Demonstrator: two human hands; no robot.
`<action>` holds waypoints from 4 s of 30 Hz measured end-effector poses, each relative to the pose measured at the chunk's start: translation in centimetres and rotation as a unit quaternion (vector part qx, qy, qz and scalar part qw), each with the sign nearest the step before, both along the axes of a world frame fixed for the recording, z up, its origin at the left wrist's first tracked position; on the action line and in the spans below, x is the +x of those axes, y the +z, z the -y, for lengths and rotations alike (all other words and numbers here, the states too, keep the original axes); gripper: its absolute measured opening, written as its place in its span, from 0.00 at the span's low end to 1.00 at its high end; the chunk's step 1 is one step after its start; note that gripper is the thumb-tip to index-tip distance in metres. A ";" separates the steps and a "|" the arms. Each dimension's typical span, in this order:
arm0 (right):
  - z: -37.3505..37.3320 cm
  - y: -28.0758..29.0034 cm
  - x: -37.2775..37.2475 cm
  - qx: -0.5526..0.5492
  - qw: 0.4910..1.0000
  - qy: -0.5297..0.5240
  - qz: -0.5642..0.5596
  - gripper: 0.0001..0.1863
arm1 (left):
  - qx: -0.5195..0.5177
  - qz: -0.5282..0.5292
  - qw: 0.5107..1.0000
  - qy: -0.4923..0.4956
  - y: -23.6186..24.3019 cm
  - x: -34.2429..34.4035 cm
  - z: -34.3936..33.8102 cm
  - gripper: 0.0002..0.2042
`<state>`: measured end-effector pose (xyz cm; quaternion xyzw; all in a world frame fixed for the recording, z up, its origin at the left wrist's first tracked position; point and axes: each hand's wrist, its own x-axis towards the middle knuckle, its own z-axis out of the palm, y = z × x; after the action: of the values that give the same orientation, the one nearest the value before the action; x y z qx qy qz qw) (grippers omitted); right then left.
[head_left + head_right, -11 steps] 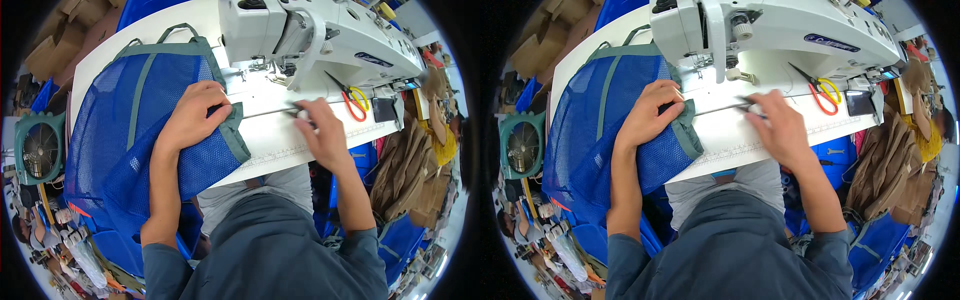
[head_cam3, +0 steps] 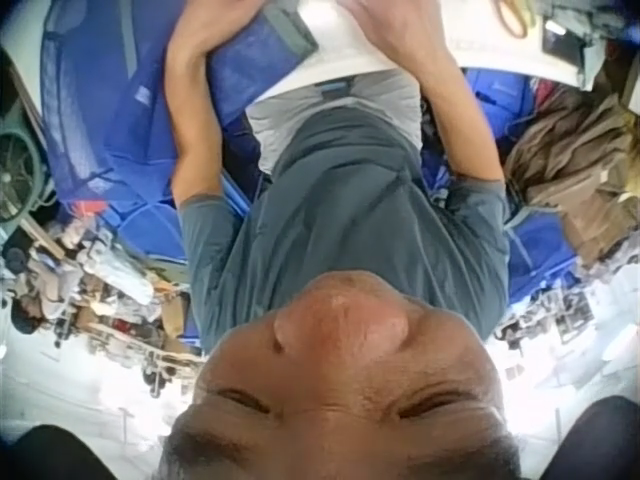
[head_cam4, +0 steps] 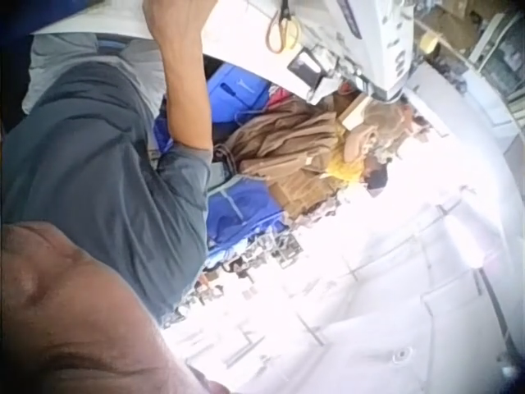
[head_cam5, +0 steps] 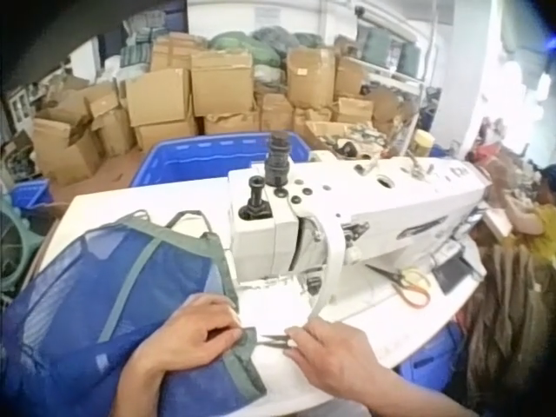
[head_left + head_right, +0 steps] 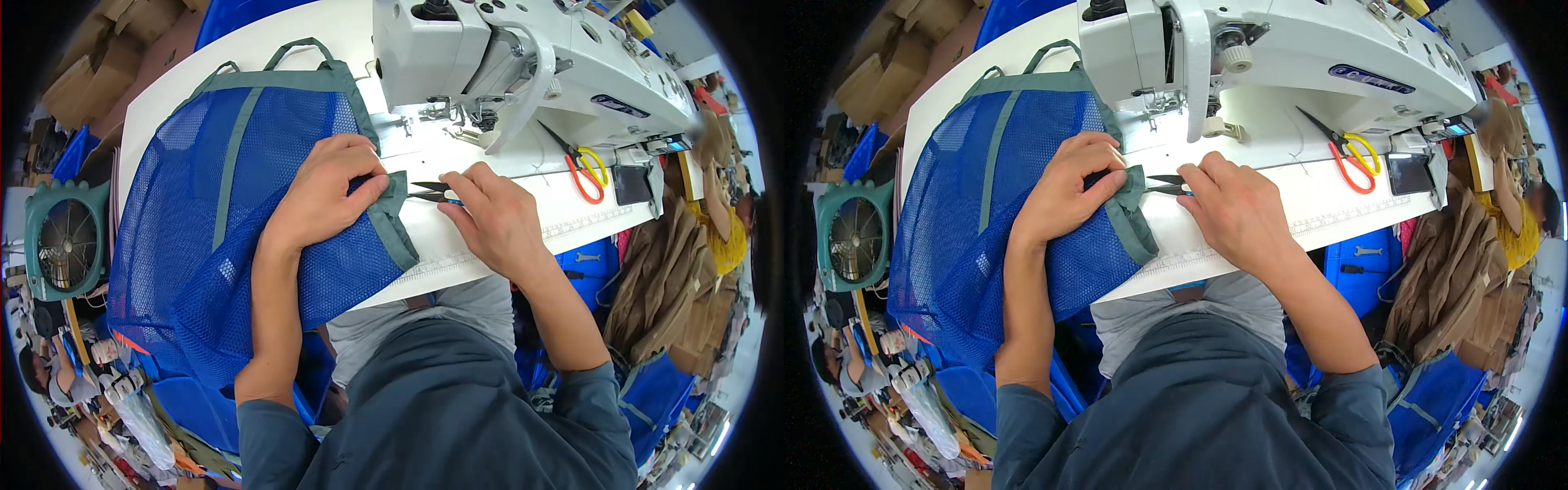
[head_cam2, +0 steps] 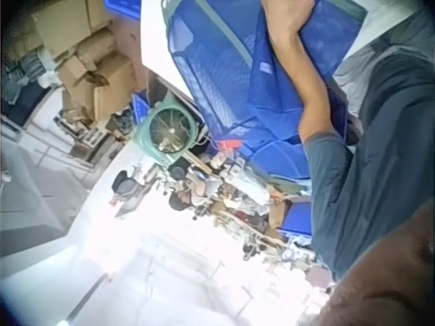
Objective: Sewing a blue mesh bag using an industrial sewing machine.
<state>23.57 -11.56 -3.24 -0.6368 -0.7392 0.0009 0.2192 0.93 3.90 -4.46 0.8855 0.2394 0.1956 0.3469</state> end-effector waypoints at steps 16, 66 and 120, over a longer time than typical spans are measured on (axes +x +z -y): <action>0.0 0.3 -0.7 0.018 0.999 0.002 -0.033 0.18 | 0.017 -0.001 1.000 -0.011 -0.3 -0.2 -0.2 0.08; -3.0 -1.7 -3.8 -0.208 0.748 -0.066 -0.627 0.08 | -0.162 0.074 0.981 0.074 -1.2 0.1 -0.6 0.10; -0.8 -0.4 -5.6 -0.201 0.825 -0.065 -0.525 0.15 | 0.030 0.028 0.999 -0.007 0.5 0.2 -0.2 0.09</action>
<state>17.99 -10.79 -3.60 -0.6164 -0.4532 0.4695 0.4407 1.14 4.09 -3.92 0.8913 0.2175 0.2249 0.3282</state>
